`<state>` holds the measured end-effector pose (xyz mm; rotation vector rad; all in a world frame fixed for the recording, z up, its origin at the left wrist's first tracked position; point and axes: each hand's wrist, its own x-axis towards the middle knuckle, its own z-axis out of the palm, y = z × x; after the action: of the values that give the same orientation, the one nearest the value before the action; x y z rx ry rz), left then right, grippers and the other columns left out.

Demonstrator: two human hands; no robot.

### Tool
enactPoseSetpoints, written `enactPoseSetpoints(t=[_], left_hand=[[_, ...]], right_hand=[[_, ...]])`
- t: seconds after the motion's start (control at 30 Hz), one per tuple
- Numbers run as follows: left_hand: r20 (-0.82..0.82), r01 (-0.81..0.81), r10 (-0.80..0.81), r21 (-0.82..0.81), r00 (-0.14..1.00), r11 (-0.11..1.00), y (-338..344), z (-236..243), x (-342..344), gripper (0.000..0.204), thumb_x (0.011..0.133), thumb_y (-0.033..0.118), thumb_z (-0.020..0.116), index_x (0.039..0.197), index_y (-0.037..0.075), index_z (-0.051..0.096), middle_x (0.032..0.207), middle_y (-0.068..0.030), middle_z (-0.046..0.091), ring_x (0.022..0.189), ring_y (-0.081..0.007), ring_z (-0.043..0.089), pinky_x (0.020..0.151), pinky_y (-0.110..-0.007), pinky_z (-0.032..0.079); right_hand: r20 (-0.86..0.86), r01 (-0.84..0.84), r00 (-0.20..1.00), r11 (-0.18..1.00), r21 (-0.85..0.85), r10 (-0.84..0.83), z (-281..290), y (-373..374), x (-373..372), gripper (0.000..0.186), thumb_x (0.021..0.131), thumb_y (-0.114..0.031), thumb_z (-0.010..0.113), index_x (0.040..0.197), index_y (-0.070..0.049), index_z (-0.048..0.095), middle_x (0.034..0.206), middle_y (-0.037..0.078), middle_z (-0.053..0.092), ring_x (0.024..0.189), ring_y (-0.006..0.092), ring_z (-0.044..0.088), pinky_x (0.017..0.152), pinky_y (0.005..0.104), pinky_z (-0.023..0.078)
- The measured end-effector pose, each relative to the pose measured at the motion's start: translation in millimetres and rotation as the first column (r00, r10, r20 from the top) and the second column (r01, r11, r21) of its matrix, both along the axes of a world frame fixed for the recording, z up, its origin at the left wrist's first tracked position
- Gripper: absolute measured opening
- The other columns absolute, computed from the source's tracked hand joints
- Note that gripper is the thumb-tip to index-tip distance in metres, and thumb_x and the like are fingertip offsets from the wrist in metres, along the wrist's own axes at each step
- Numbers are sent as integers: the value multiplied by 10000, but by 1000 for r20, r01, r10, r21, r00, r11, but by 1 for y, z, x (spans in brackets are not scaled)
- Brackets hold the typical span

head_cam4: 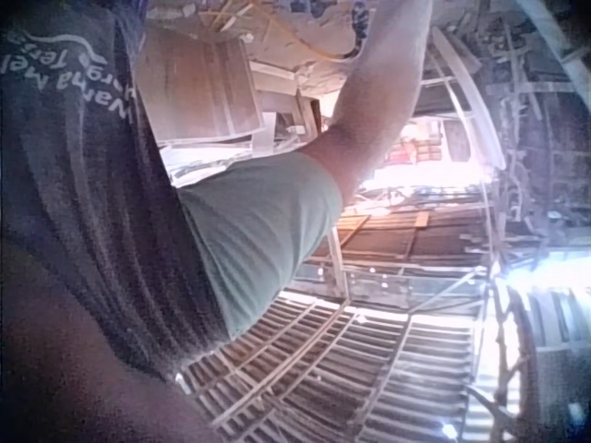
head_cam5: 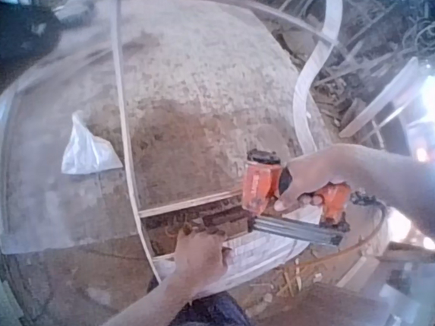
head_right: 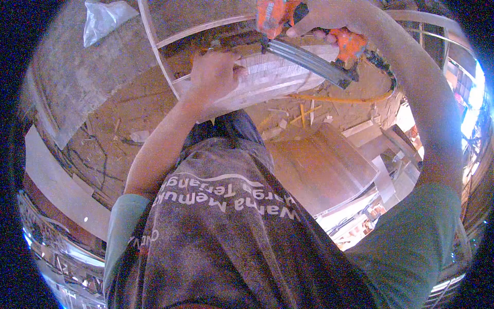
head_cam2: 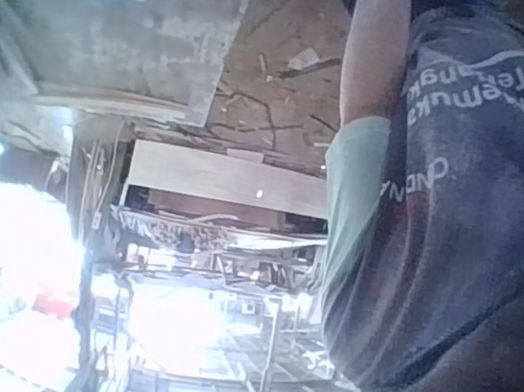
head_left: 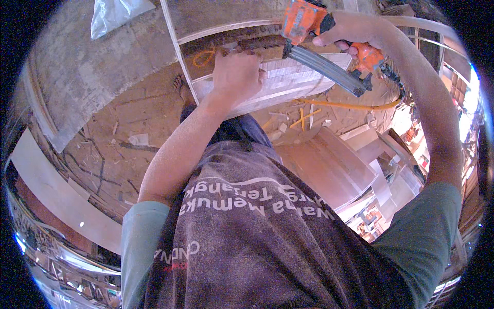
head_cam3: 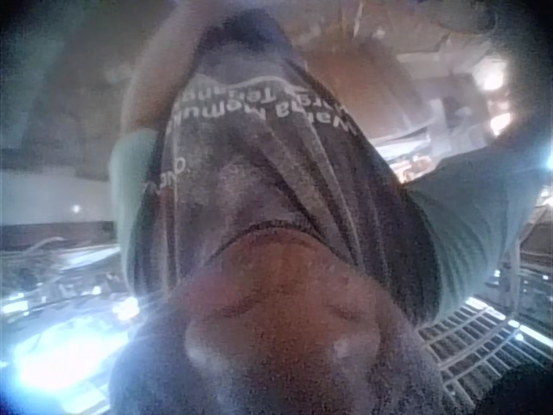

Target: The person selects thin wood strips, wipes adhesive onto them with a cloth, and then secures the strips to the edges of a curved wooden structure using a pneumatic nail gun.

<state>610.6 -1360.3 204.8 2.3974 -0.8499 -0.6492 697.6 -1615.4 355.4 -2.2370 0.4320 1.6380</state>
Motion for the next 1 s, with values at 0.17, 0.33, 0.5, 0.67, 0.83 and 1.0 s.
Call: enactPoseSetpoints(t=[0.17, 0.33, 0.5, 0.67, 0.83, 1.0], left_hand=[[-19, -41, 41, 12, 999, 999, 0, 7, -1, 310, 828, 362, 756, 994, 101, 763, 955, -127, 753, 960, -334, 725, 931, -593, 461], [272, -90, 130, -155, 953, 984, 27, 5, -11, 265, 826, 284, 733, 989, 75, 749, 946, -137, 737, 940, -344, 713, 959, -584, 428], [64, 36, -34, -34, 997, 999, 66, 5, 10, 389, 869, 283, 713, 1210, 96, 696, 975, -180, 744, 962, -408, 704, 930, -568, 501], [-23, 60, -61, -34, 998, 998, 60, 13, 8, 277, 871, 230, 707, 1090, 62, 710, 900, -207, 726, 900, -424, 701, 787, -531, 560], [-64, 75, -73, 35, 995, 997, 57, 22, 10, 254, 875, 227, 712, 1067, 61, 716, 914, -206, 725, 892, -416, 703, 788, -528, 564], [26, 17, -16, -53, 1000, 998, 58, 14, 4, 142, 812, 176, 713, 796, 41, 754, 813, -207, 719, 818, -378, 728, 740, -495, 581]], right_hand=[[66, 128, 989, 991, 29, -129, 11, -5, -2, 427, 857, -471, 787, 918, -83, 620, 549, -46, 456, 408, 75, 461, 395, 271, 396], [71, 137, 988, 990, 40, -140, 18, 3, -4, 480, 850, -502, 786, 1011, -79, 629, 556, -55, 447, 412, 63, 447, 397, 250, 359], [68, 108, 991, 987, 121, -117, 15, 19, -3, 467, 838, -513, 792, 940, -89, 625, 552, -52, 453, 410, 62, 437, 394, 252, 339], [19, 87, 996, 989, 119, -89, 16, 22, 1, 455, 836, -509, 794, 847, -101, 591, 549, -45, 454, 406, 71, 433, 389, 249, 334], [13, 118, 993, 984, 135, -121, 15, 30, 0, 444, 841, -494, 795, 866, -90, 613, 552, -42, 458, 408, 68, 441, 386, 249, 339], [25, 61, 998, 986, 155, -66, 13, 37, 1, 446, 852, -484, 794, 940, -68, 658, 559, -43, 463, 409, 65, 456, 389, 246, 351]])
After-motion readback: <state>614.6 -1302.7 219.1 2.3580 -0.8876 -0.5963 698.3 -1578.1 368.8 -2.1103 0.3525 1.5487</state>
